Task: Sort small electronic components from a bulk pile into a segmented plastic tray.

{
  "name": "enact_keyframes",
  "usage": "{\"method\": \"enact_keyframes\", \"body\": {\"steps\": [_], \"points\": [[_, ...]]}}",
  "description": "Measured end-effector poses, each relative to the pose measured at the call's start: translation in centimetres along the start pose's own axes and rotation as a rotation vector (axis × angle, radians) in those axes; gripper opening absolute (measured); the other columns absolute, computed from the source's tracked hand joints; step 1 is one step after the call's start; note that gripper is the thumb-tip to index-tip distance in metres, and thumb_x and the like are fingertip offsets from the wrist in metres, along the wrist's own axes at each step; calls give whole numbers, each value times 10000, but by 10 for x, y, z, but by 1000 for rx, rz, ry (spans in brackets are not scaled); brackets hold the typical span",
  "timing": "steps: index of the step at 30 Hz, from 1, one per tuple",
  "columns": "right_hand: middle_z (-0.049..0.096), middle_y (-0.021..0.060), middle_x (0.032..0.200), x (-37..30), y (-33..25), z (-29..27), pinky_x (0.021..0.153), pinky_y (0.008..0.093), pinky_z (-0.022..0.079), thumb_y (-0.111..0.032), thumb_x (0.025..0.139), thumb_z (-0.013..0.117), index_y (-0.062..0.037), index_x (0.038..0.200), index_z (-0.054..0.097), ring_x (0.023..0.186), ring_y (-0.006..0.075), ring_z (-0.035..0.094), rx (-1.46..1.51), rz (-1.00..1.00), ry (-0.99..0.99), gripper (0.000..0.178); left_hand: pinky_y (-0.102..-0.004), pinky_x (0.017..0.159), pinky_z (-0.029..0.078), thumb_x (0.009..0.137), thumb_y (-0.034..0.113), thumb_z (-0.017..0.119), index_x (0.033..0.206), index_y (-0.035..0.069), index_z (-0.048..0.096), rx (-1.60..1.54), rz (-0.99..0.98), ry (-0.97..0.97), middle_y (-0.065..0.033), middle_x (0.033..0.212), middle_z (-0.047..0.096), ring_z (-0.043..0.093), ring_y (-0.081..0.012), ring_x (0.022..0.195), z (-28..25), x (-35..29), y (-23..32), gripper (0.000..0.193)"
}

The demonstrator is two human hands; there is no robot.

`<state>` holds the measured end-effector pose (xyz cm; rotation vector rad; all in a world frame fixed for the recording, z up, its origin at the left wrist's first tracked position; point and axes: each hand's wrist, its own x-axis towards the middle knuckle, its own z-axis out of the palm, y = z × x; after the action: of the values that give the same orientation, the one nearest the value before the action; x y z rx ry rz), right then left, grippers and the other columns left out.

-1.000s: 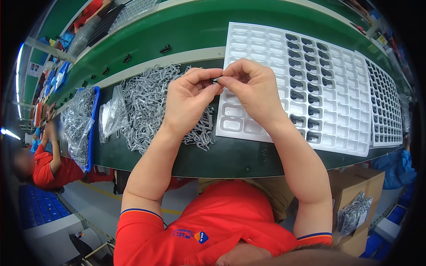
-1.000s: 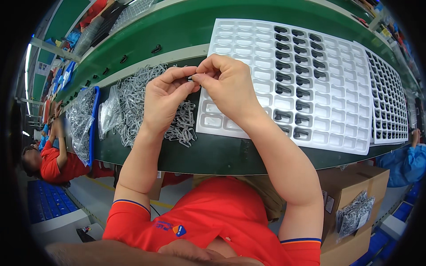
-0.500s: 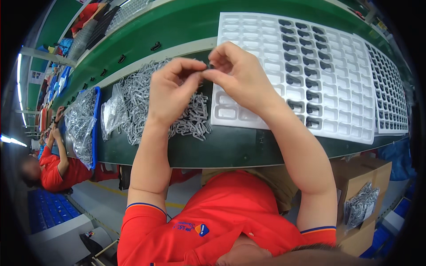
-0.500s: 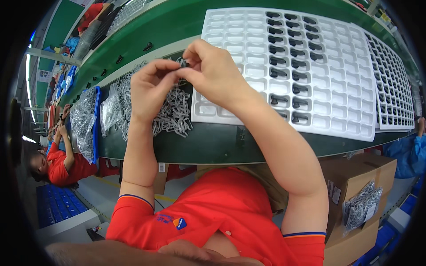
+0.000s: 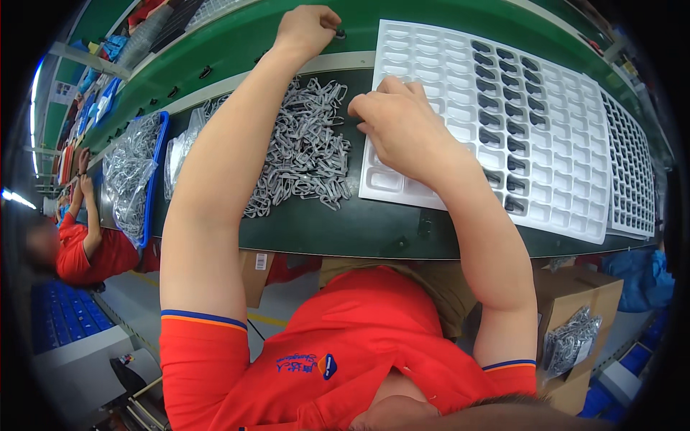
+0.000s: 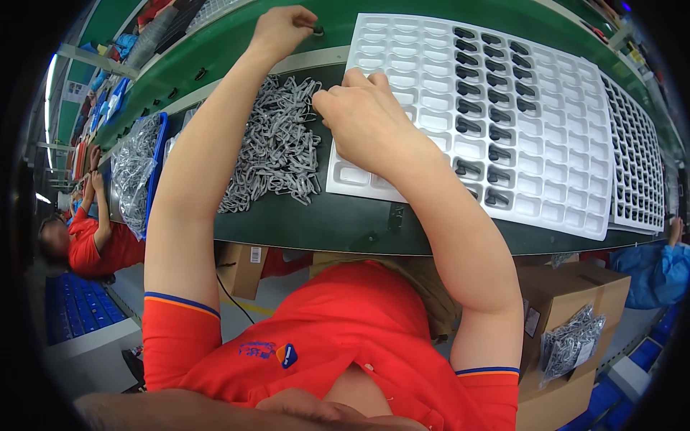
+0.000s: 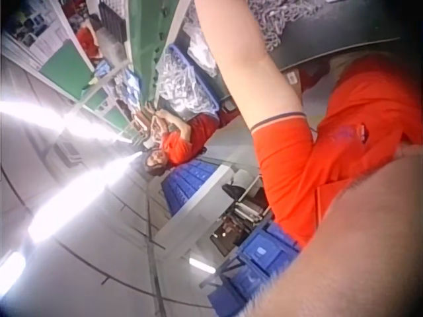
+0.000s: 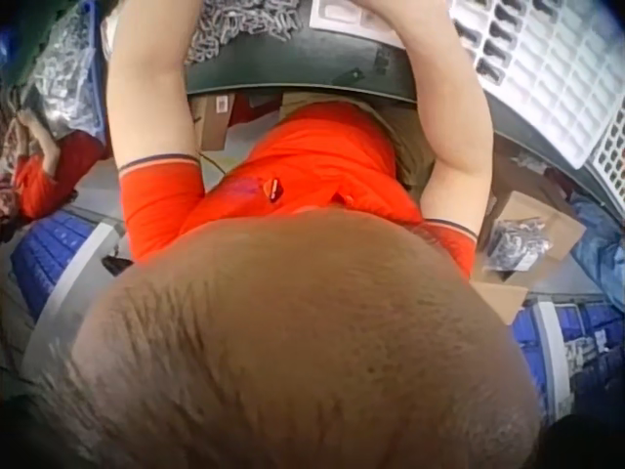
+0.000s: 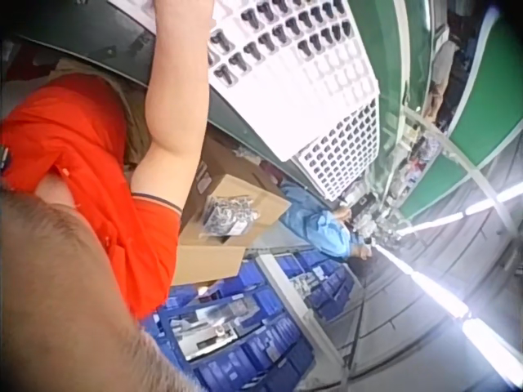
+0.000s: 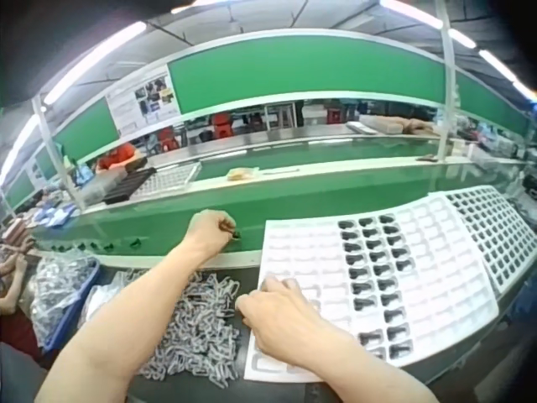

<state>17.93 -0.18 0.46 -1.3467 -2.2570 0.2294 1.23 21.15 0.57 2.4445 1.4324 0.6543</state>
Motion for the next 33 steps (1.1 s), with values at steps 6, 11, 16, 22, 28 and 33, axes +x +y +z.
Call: {"method": "enact_keyframes", "body": {"steps": [6,11,16,22,28,33], "points": [[680,105,974,3,10,18,966,439,436,-34,843,692,-51,1003,698,1034,310,594,-82,-41,115,161,-361,894,559,839,133,717,1150,32,723,200,168,75,-119,1082,758,721,-230,1008,-2,-17,9,327],[675,106,973,12,16,21,964,447,436,-24,821,685,-53,992,701,1039,309,593,-54,-78,241,174,-378,890,547,855,141,707,1120,9,706,-195,88,-1,-141,1090,745,713,-273,1009,-32,-87,52,297],[664,103,988,51,20,28,949,471,445,-8,804,654,-49,977,696,1045,315,595,-186,-38,53,183,-417,932,502,875,130,676,1043,64,728,-63,38,84,-118,1001,750,683,-342,993,-33,-130,61,188],[665,99,1046,60,32,26,902,496,467,0,804,626,-77,935,699,1084,324,589,-259,-42,-145,168,-415,905,500,886,108,659,980,89,727,85,103,366,-101,959,730,687,-328,942,-28,-134,44,118],[684,121,963,61,15,9,862,455,498,7,815,643,-76,875,711,973,320,646,-482,-137,-71,123,-392,827,529,857,60,688,958,72,718,-116,210,546,-111,963,717,695,-314,883,-36,-135,46,105],[710,114,822,20,35,-66,735,310,540,0,860,703,-18,930,729,761,209,688,81,-88,337,77,-358,766,550,818,0,709,937,16,696,-393,306,382,-144,924,699,696,-313,854,-21,-149,95,120]]}}
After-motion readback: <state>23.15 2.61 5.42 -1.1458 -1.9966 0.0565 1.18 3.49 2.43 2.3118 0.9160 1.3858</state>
